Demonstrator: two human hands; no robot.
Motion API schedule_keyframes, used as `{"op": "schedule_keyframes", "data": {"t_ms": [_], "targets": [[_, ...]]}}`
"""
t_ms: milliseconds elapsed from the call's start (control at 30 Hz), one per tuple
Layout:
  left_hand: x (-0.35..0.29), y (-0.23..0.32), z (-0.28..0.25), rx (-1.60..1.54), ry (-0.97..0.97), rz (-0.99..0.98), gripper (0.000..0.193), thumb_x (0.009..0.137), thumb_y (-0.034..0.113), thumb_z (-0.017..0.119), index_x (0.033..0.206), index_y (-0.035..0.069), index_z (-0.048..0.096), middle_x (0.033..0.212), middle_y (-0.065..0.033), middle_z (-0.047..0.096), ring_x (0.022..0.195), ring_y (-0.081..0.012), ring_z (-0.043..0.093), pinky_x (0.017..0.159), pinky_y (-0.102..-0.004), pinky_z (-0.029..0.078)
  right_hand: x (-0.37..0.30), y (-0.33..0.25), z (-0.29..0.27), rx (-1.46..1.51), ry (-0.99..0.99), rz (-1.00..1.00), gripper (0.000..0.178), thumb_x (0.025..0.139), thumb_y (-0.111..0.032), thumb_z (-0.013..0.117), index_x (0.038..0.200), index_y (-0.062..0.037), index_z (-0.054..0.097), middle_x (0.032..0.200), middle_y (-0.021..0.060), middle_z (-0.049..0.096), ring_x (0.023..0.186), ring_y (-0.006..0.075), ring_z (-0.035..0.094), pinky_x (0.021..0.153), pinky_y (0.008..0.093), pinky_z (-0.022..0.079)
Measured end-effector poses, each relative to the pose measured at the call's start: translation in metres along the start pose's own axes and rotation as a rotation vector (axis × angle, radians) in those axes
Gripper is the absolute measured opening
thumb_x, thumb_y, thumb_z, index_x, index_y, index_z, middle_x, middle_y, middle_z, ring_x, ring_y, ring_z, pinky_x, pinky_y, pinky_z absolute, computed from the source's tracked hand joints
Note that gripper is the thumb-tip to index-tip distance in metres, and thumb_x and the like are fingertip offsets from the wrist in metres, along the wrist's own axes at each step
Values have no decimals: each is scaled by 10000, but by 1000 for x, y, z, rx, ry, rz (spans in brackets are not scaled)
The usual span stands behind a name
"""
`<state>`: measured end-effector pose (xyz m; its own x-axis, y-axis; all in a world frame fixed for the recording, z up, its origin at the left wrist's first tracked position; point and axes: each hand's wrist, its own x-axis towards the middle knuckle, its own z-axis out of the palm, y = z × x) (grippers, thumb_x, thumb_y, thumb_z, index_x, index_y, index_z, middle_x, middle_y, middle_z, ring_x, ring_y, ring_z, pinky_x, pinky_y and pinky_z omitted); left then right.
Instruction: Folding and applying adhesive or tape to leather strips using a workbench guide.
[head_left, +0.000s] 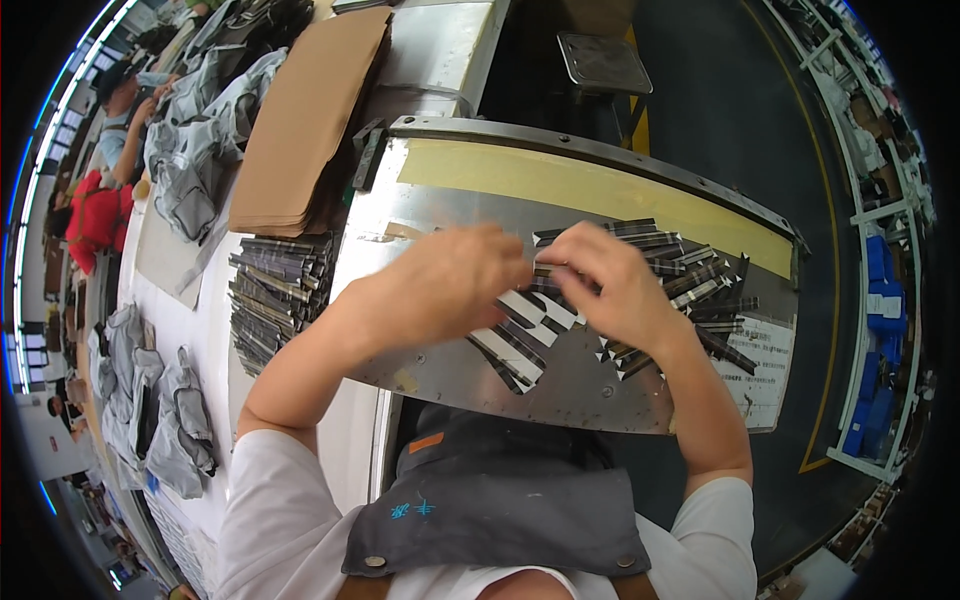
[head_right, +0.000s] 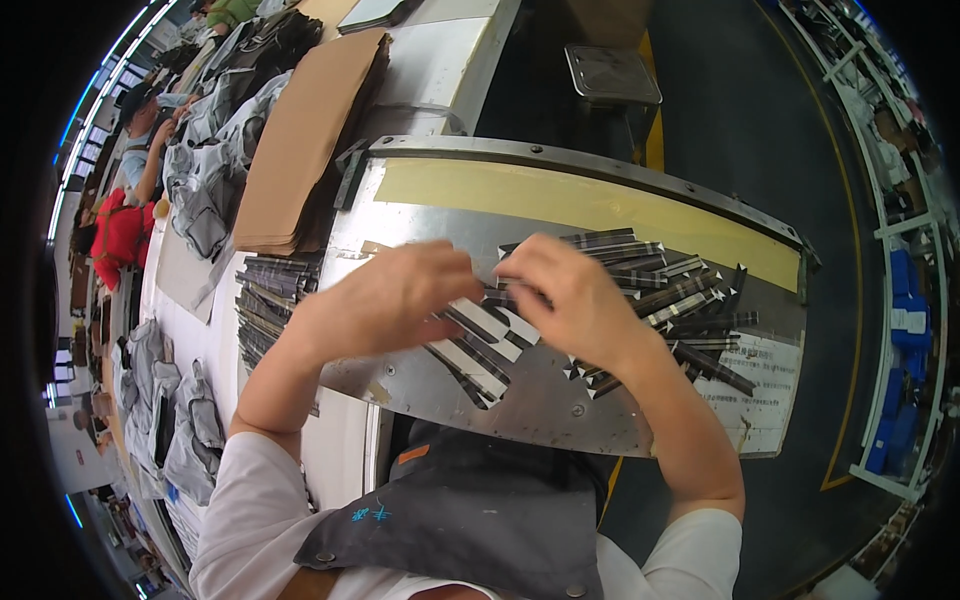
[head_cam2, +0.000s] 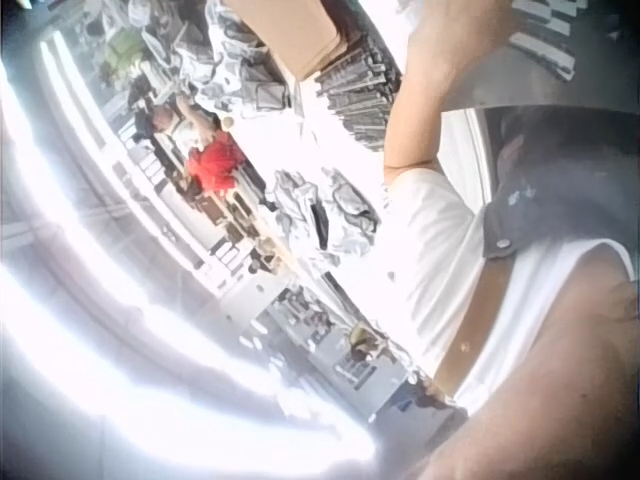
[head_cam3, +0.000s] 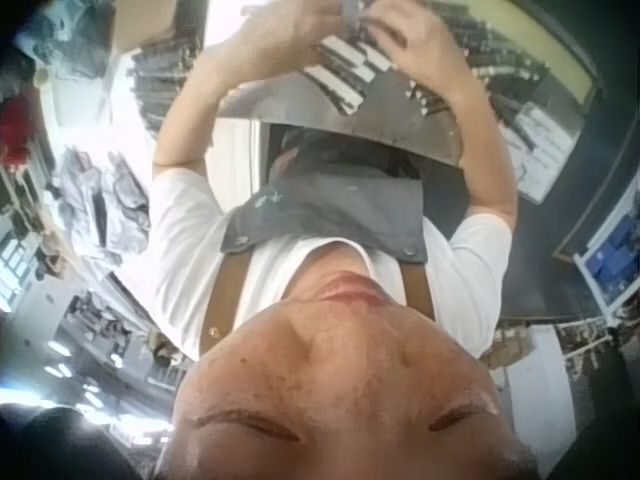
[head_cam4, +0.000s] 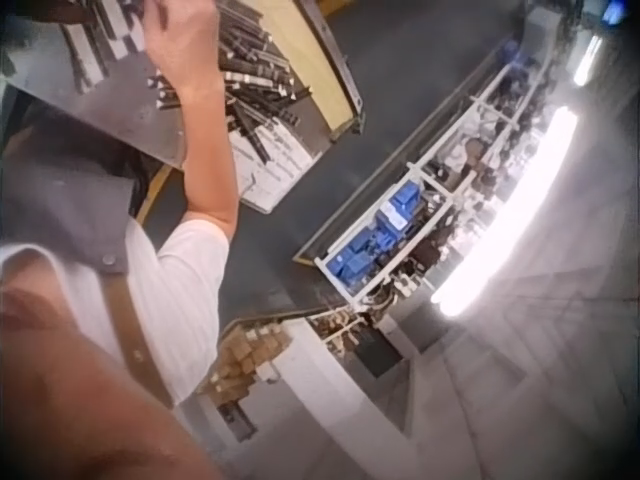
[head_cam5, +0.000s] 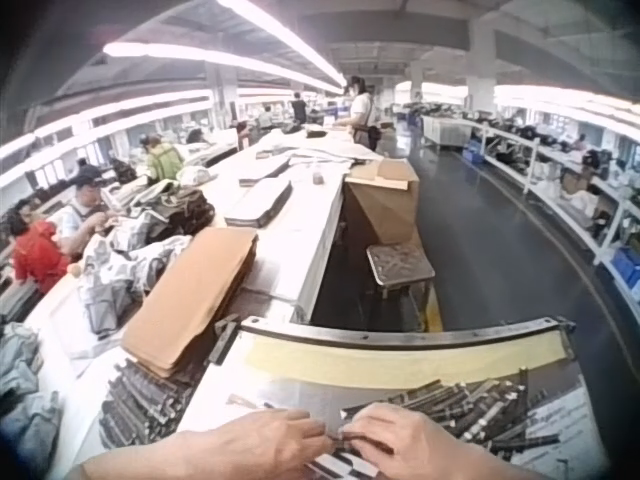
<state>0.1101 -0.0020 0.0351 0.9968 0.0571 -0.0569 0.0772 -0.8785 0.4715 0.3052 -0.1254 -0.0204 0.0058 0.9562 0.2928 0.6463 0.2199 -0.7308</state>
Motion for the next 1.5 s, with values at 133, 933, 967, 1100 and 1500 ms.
{"op": "schedule_keyframes", "data": {"t_ms": [133,933,967,1100,1500], "targets": [[-37,8,32,199,55,-24,359,706,51,706,1062,53,655,1038,-87,570,990,-280,553,870,-393,474,-7,-11,16,135,-216,-151,269,774,-19,723,1040,-31,680,1028,96,610,916,269,602,772,349,510],[-19,9,48,-508,527,-257,245,818,13,731,1050,8,651,968,-91,650,899,-208,643,789,-309,521,-8,-30,17,424,-320,424,316,889,-222,709,1116,-5,671,922,108,713,805,160,640,768,314,510],[-18,8,50,-530,499,-262,208,830,5,725,1026,1,656,955,-83,653,880,-195,637,767,-290,515,-9,-28,18,373,-312,377,274,903,-210,692,1089,-8,679,879,106,712,785,150,641,748,311,513],[-26,-1,51,-935,697,-325,62,892,53,686,941,19,669,885,-69,653,815,-152,630,716,-263,506,-6,-9,31,415,-316,93,200,938,-118,620,1100,-43,710,938,115,738,821,167,686,764,302,536],[-29,5,22,-871,830,-521,159,922,147,686,1014,27,737,820,-7,690,639,-39,588,482,-210,476,-7,-23,26,785,-122,186,319,939,-151,639,1199,33,623,972,129,723,851,146,682,783,282,550]]}}
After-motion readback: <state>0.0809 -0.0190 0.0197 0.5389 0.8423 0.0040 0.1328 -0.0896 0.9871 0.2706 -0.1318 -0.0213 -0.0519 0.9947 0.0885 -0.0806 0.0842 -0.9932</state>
